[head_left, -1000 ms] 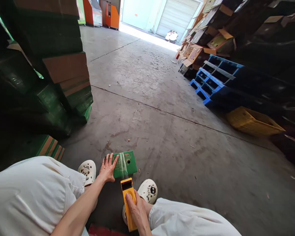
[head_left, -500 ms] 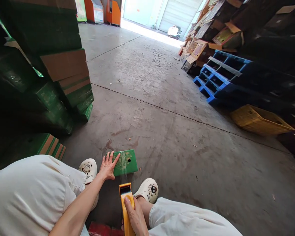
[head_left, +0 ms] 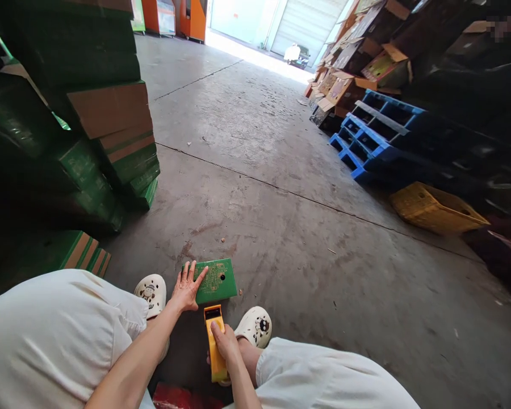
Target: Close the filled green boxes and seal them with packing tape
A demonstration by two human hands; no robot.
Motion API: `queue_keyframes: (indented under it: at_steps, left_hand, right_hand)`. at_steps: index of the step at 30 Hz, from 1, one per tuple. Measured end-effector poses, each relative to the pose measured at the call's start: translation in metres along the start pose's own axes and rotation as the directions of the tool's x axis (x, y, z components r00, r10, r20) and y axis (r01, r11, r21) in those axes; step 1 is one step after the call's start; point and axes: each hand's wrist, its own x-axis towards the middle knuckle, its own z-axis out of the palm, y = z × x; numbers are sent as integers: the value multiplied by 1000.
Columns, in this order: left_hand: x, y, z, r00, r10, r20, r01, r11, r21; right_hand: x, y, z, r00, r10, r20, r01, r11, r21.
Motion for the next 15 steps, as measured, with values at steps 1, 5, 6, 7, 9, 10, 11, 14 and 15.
queue_keyframes:
  at_steps: [1,5,6,7,9,10,11,14,15]
  left_hand:
    - [-2,1,2,1000,-1,-11,1,1000,-1]
    - [-7,6,13,998,-12,-64,11,1000,-20]
    - [-8,6,13,998,-10,-64,8,999,-32]
    - [-7,5,10,998,-4,-59,1,999,-47]
    - [-1,-1,-4,999,15,-40,-18,997,-79]
    - [4,-6,-16,999,28,-27,-30,995,-98]
    - [11,-13,-30,999,38,-16,-39,992,-118]
    - [36,-37,-78,998,55,-4,-54,982,-183]
    - [44,-43,-92,999,36,-17,-39,982,-186]
  right_hand:
    - [4,-5,3,1000,5,-23,-5,1000,0]
    - [12,-17,9,1000,-12,-20,12,1000,-29]
    - [11,-17,9,1000,-17,-18,16,999,-40]
    - [10,-17,8,1000,-23,-15,22,999,-49]
    - [7,-21,5,998,-54,-12,53,997,-60]
    - [5,-26,2,997,-80,-9,79,995,-64]
    - [4,-34,-1,993,-114,-10,113,991,-70]
    - [6,-79,-9,970,-245,-6,243,966,-89]
    - [9,-99,-12,960,-281,6,280,956,-90]
